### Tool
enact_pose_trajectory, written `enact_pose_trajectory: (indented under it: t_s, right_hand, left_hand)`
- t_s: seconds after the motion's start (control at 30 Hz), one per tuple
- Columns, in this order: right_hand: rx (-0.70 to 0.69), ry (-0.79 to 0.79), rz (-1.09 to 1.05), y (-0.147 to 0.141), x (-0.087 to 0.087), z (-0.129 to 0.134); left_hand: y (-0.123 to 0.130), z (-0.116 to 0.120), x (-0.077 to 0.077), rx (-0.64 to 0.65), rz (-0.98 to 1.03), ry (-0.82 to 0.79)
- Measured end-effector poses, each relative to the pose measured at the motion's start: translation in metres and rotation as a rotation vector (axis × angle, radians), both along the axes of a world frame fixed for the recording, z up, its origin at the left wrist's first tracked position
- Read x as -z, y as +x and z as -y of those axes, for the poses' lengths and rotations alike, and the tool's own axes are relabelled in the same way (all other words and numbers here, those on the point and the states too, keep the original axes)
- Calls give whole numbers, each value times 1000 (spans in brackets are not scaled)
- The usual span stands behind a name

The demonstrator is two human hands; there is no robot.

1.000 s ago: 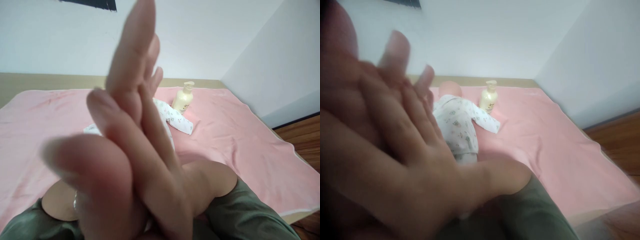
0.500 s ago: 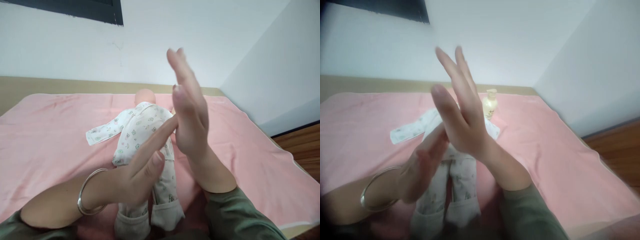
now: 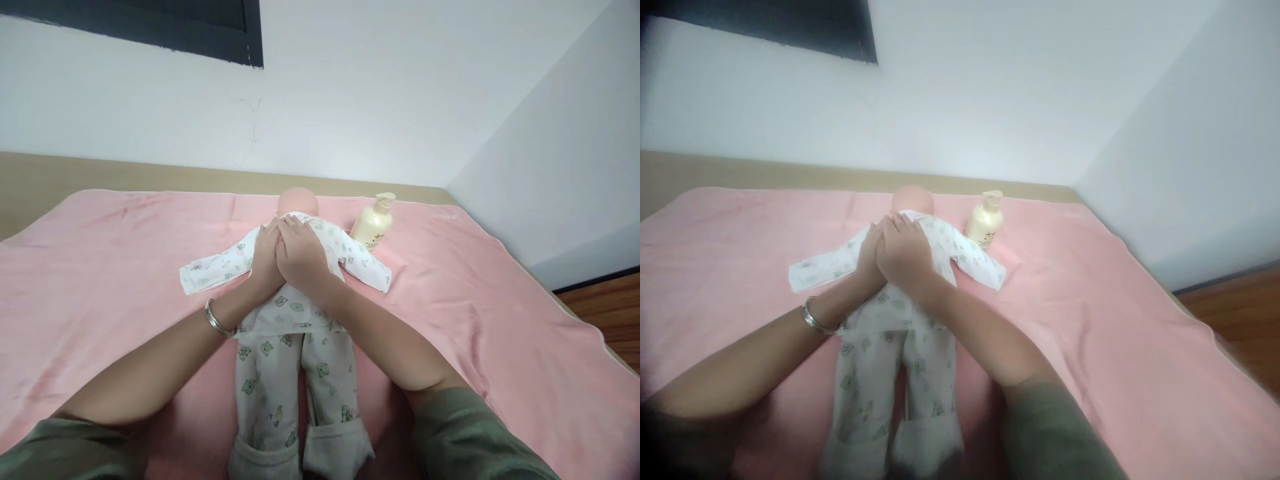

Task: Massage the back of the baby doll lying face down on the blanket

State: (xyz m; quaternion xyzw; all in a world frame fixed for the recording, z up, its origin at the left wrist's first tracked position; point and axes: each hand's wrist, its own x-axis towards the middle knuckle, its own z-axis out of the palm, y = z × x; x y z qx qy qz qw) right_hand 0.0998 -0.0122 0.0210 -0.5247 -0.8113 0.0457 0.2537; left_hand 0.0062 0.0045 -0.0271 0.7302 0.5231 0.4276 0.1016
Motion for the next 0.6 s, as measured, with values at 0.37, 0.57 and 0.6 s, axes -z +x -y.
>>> enact_pose_trajectory:
  t_s: [0.37,0.57,0.6]
  right_hand:
    - [45,-130,87,68,6,-23]
    - [-48,26,176,41,10,33]
    - [-114,37,177,38,9,34]
  left_hand:
    - [4,5,-9,-90,140,-69]
    - [4,11,-15,-104,338,-153]
    - [4,12,-17,-98,356,-163]
